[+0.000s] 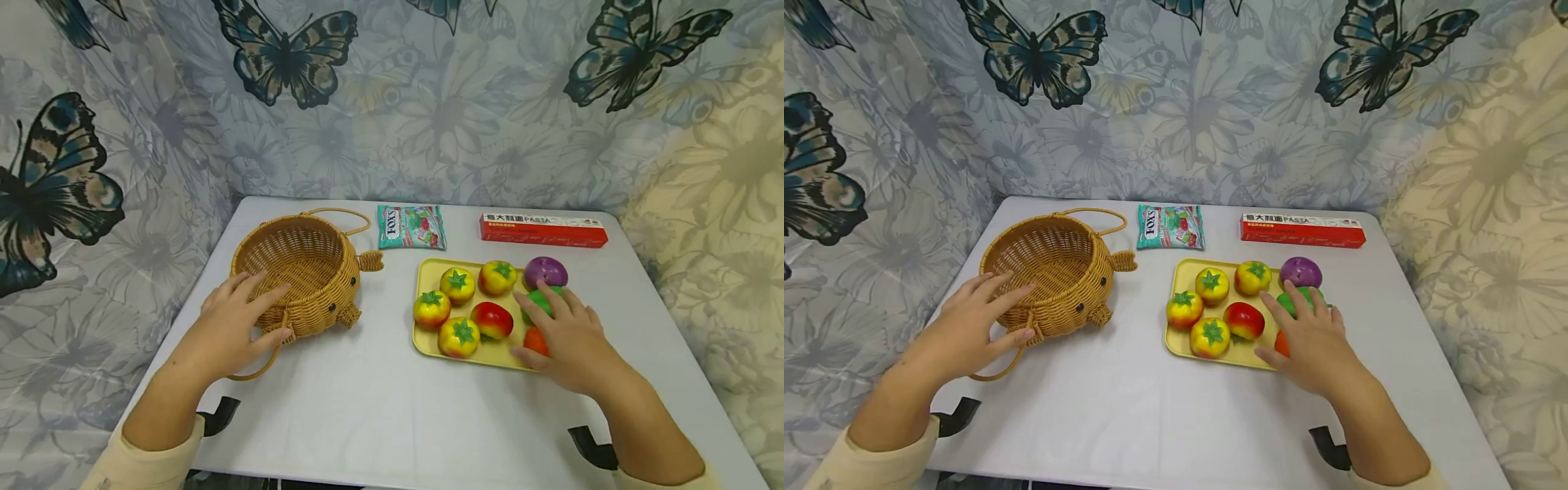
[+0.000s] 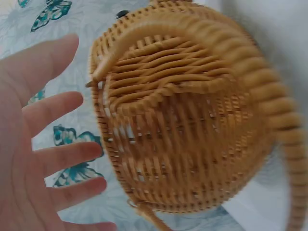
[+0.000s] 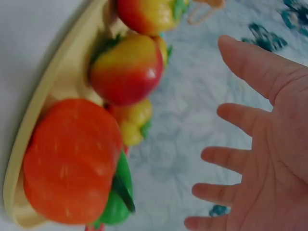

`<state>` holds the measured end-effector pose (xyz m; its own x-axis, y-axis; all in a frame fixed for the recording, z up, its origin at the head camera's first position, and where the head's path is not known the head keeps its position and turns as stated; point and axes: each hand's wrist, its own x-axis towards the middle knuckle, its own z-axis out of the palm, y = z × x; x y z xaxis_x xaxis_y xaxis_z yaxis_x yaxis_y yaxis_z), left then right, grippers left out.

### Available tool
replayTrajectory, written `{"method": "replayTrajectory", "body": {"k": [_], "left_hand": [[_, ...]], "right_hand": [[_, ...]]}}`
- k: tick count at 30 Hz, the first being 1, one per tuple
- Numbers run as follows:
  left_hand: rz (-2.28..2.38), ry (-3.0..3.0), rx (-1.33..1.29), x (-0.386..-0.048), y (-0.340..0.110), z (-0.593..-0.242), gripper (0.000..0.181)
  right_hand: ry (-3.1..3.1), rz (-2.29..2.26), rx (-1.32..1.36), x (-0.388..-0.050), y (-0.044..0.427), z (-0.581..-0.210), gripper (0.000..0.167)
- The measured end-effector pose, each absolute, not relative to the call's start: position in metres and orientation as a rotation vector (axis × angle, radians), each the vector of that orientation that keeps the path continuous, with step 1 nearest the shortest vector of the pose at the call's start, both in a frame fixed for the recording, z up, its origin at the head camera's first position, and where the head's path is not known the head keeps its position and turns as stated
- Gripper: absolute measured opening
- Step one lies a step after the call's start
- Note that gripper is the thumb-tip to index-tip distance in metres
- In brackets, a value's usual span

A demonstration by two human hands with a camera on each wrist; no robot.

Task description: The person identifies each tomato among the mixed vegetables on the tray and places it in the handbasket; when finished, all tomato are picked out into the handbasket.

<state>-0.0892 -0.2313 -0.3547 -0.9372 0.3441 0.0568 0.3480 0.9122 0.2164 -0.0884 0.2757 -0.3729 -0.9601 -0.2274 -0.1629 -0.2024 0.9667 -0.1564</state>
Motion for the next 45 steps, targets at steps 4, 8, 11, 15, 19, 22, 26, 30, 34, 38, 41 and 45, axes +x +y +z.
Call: {"method": "replayTrajectory", "body": {"k": [4,8,11,15,19,22,26,30,34,38,41,45], "left_hand": [[-0.343,-3.016,-0.58,-0.087,-0.234,-0.366,0.059],[-0.355,-2.976,-0.605,-0.087,-0.236,-0.374,0.058],[-0.373,-2.951,-0.616,-0.088,-0.237,-0.377,0.058],[-0.403,-2.924,-0.648,-0.09,-0.24,-0.381,0.058],[-0.426,-2.905,-0.68,-0.094,-0.241,-0.384,0.06],[-0.431,-2.895,-0.687,-0.095,-0.242,-0.385,0.06],[-0.433,-2.879,-0.697,-0.094,-0.243,-0.386,0.061],[-0.434,-2.858,-0.706,-0.093,-0.243,-0.387,0.06],[-0.435,-2.842,-0.712,-0.092,-0.243,-0.387,0.059],[-0.42,-2.833,-0.719,-0.092,-0.243,-0.387,0.059],[-0.401,-2.824,-0.718,-0.092,-0.242,-0.388,0.059],[-0.385,-2.806,-0.732,-0.093,-0.24,-0.389,0.059]], "right_hand": [[2.894,-0.182,-0.436,-0.101,0.261,-0.379,0.09],[2.81,-0.21,-0.461,-0.118,0.249,-0.386,0.085],[2.768,-0.216,-0.482,-0.129,0.244,-0.391,0.083],[2.726,-0.219,-0.502,-0.141,0.241,-0.397,0.076],[2.686,-0.25,-0.473,-0.149,0.242,-0.401,0.069],[2.673,-0.284,-0.449,-0.154,0.242,-0.404,0.068],[2.661,-0.287,-0.441,-0.16,0.242,-0.404,0.069],[2.655,-0.261,-0.437,-0.165,0.242,-0.396,0.071],[2.697,-0.213,-0.493,-0.172,0.24,-0.379,0.068],[2.717,-0.196,-0.561,-0.182,0.229,-0.356,0.064],[2.724,-0.18,-0.616,-0.192,0.213,-0.339,0.061],[2.721,-0.123,-0.693,-0.207,0.183,-0.318,0.061]]}}
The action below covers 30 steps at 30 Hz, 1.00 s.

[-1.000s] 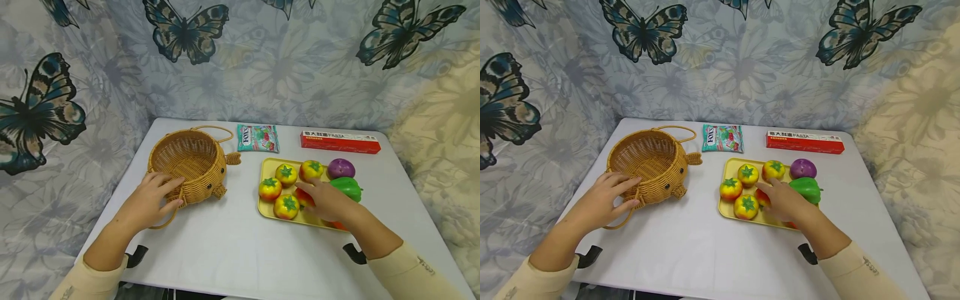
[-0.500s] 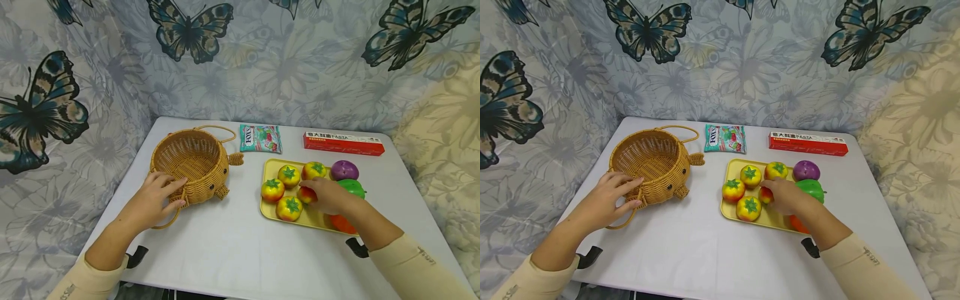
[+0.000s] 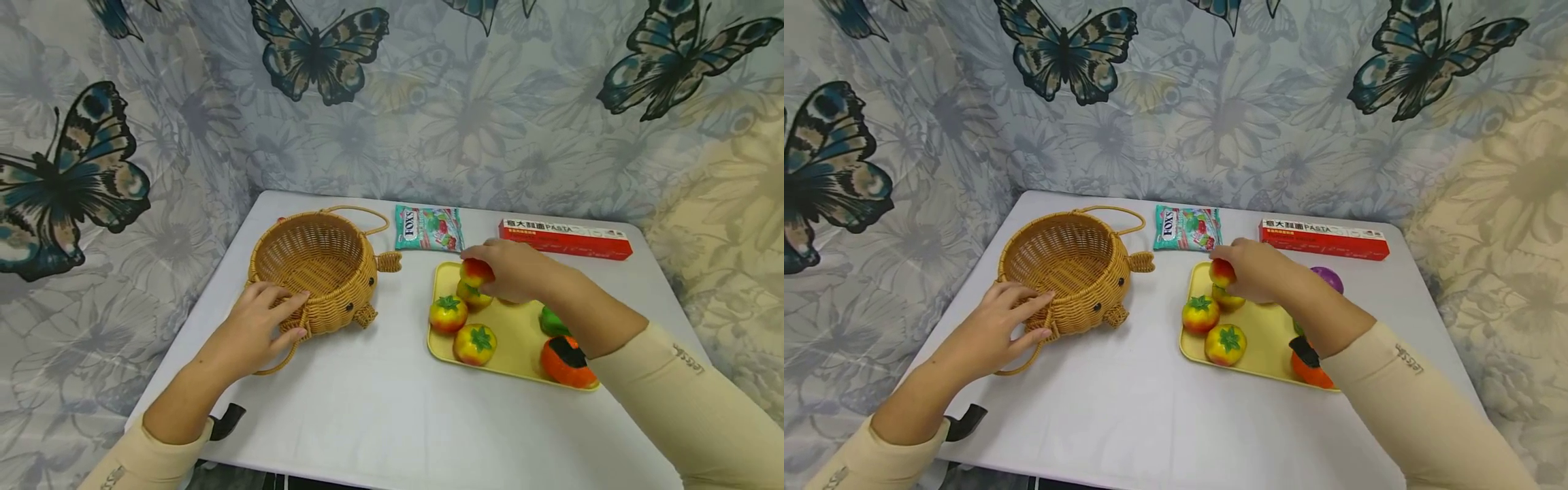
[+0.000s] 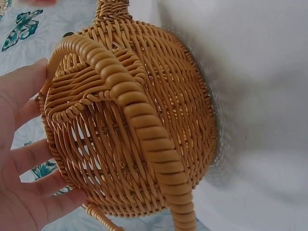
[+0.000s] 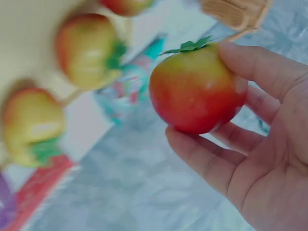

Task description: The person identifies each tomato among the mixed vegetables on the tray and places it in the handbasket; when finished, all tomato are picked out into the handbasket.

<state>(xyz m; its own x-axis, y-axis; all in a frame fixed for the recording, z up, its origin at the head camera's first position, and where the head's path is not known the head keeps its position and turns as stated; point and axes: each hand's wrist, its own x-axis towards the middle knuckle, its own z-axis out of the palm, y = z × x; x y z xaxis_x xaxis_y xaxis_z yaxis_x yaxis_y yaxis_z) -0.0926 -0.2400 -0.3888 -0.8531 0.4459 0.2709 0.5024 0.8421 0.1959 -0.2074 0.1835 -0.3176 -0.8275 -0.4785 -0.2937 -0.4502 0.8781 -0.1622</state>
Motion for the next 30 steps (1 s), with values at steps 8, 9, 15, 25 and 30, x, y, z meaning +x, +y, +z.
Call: {"method": "replayTrajectory", "body": {"k": [8,9,15,25,30], "left_hand": [[-0.395,-2.832,-0.72,-0.091,-0.242,-0.388,0.058],[-0.403,-2.839,-0.715,-0.091,-0.242,-0.388,0.058],[-0.424,-2.847,-0.713,-0.092,-0.242,-0.388,0.057],[-0.461,-2.799,-0.748,-0.095,-0.243,-0.393,0.055],[-0.471,-2.803,-0.744,-0.095,-0.244,-0.393,0.056]], "right_hand": [[2.668,-0.084,-0.912,-0.243,0.106,-0.285,0.061],[2.664,-0.089,-0.946,-0.246,0.096,-0.282,0.061],[2.617,-0.097,-1.081,-0.256,0.035,-0.27,0.059],[2.447,-0.006,-1.264,-0.258,-0.045,-0.3,0.054],[2.371,0.091,-1.253,-0.26,-0.066,-0.323,0.06]]}}
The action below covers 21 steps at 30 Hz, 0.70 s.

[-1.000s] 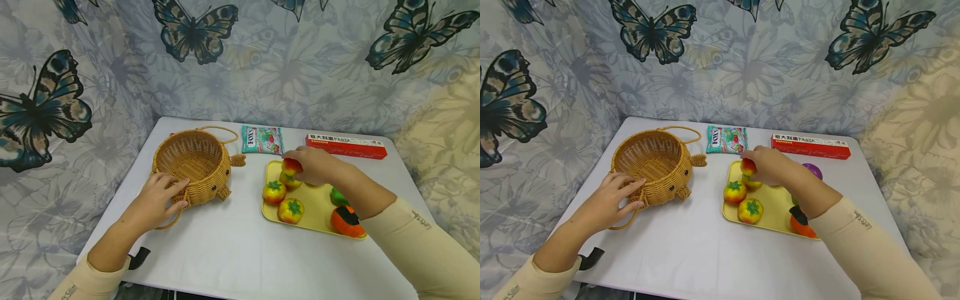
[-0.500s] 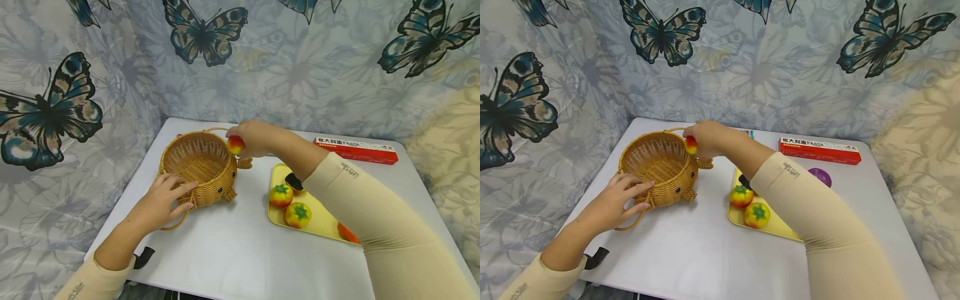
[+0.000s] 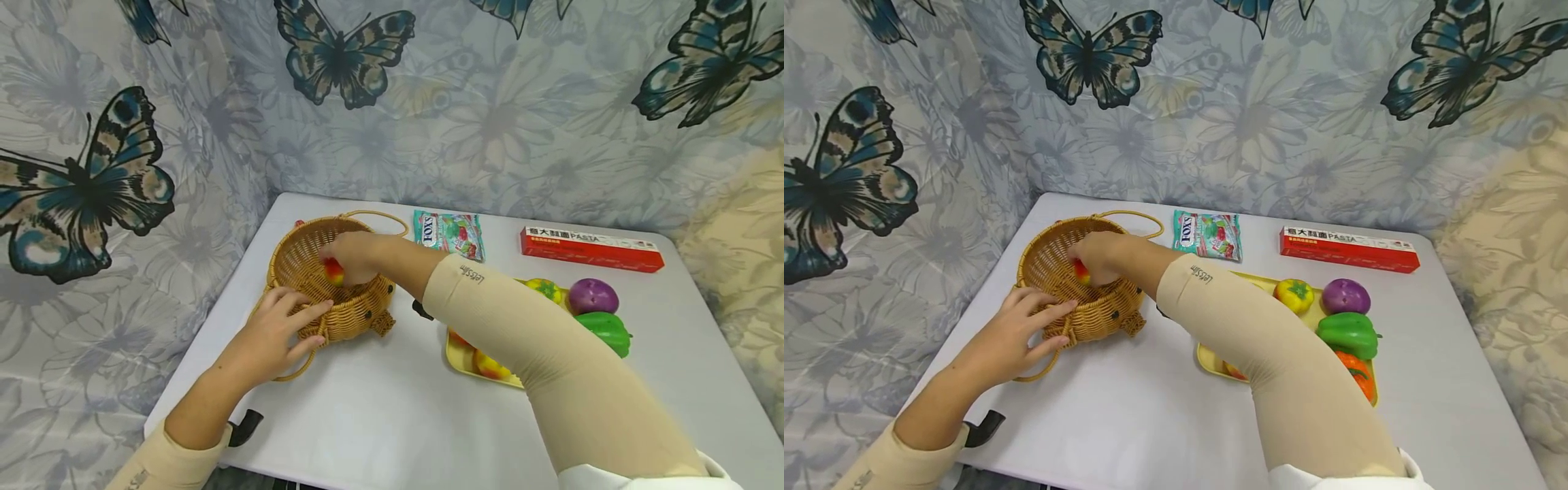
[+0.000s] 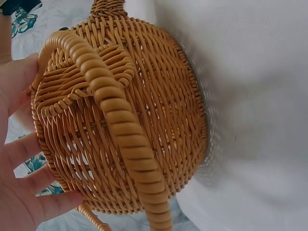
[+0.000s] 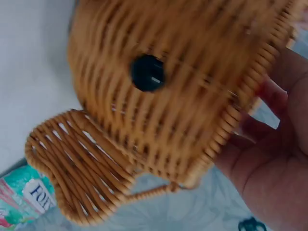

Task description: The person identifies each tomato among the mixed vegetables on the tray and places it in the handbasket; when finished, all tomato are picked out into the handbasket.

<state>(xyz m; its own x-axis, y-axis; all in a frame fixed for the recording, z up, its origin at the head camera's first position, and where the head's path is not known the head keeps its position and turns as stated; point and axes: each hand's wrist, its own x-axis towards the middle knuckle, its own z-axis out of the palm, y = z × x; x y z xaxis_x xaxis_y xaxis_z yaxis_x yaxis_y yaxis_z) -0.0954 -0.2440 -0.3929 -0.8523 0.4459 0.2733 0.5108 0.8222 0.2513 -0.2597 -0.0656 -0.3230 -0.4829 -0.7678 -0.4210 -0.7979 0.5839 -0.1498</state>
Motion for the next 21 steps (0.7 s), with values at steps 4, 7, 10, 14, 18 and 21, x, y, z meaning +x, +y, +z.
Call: {"method": "replayTrajectory", "body": {"k": [4,7,10,14,18,21], "left_hand": [[-0.477,-2.812,-0.739,-0.095,-0.242,-0.391,0.055],[-0.473,-2.819,-0.732,-0.095,-0.242,-0.39,0.055],[-0.477,-2.823,-0.726,-0.095,-0.242,-0.39,0.055],[-0.491,-2.822,-0.721,-0.093,-0.243,-0.391,0.055],[-0.49,-2.825,-0.719,-0.093,-0.242,-0.392,0.056],[-0.484,-2.829,-0.718,-0.093,-0.243,-0.392,0.056]], "right_hand": [[2.337,0.127,-1.207,-0.261,-0.071,-0.334,0.052],[2.318,0.139,-1.185,-0.261,-0.073,-0.338,0.045],[2.289,0.148,-1.168,-0.26,-0.075,-0.343,0.043],[2.262,0.19,-1.147,-0.259,-0.077,-0.349,0.042],[2.262,0.213,-1.132,-0.259,-0.077,-0.352,0.049],[2.277,0.206,-1.133,-0.26,-0.075,-0.348,0.061]]}}
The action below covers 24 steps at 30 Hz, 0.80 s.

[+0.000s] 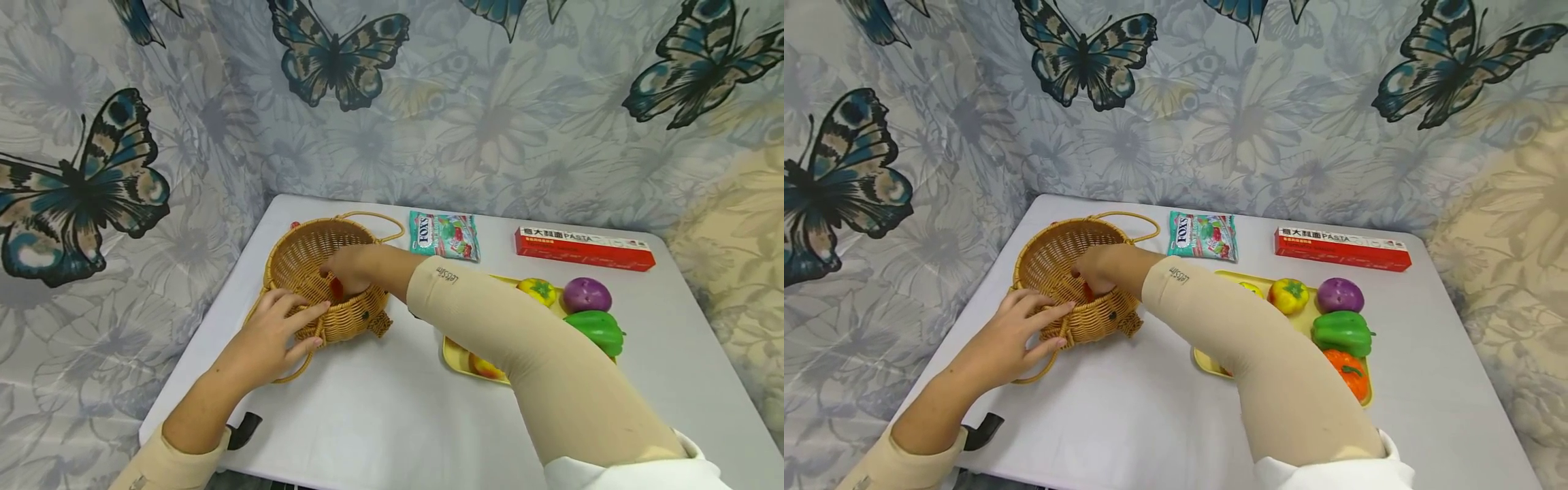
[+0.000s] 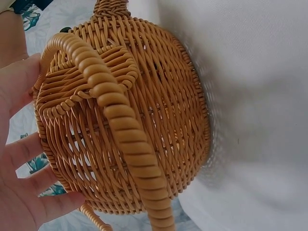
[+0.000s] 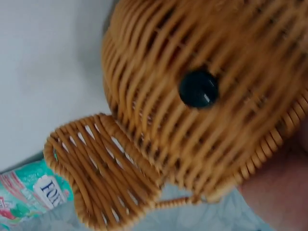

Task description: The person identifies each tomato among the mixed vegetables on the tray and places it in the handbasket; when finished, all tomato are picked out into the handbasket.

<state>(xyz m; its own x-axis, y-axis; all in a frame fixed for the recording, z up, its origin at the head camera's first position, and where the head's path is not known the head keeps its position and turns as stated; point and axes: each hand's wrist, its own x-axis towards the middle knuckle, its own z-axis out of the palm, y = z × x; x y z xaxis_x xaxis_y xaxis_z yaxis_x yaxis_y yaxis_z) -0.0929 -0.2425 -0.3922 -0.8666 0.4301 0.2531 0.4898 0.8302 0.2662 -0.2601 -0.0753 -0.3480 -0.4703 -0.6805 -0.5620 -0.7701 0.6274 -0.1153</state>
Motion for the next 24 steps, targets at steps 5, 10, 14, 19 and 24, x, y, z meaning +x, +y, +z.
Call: {"method": "replayTrajectory", "body": {"k": [5,10,14,19,24], "left_hand": [[-0.483,-2.837,-0.719,-0.093,-0.243,-0.393,0.057],[-0.476,-2.86,-0.703,-0.093,-0.243,-0.393,0.058],[-0.47,-2.856,-0.705,-0.094,-0.242,-0.392,0.057],[-0.466,-2.828,-0.717,-0.094,-0.242,-0.392,0.056],[-0.466,-2.812,-0.732,-0.094,-0.243,-0.393,0.056]], "right_hand": [[2.319,0.143,-1.163,-0.262,-0.06,-0.327,0.069],[2.39,-0.014,-1.205,-0.265,-0.026,-0.302,0.069],[2.455,-0.102,-1.149,-0.268,0.012,-0.29,0.067],[2.491,-0.061,-0.973,-0.277,0.066,-0.296,0.07],[2.47,0.001,-0.8,-0.285,0.123,-0.32,0.073]]}}
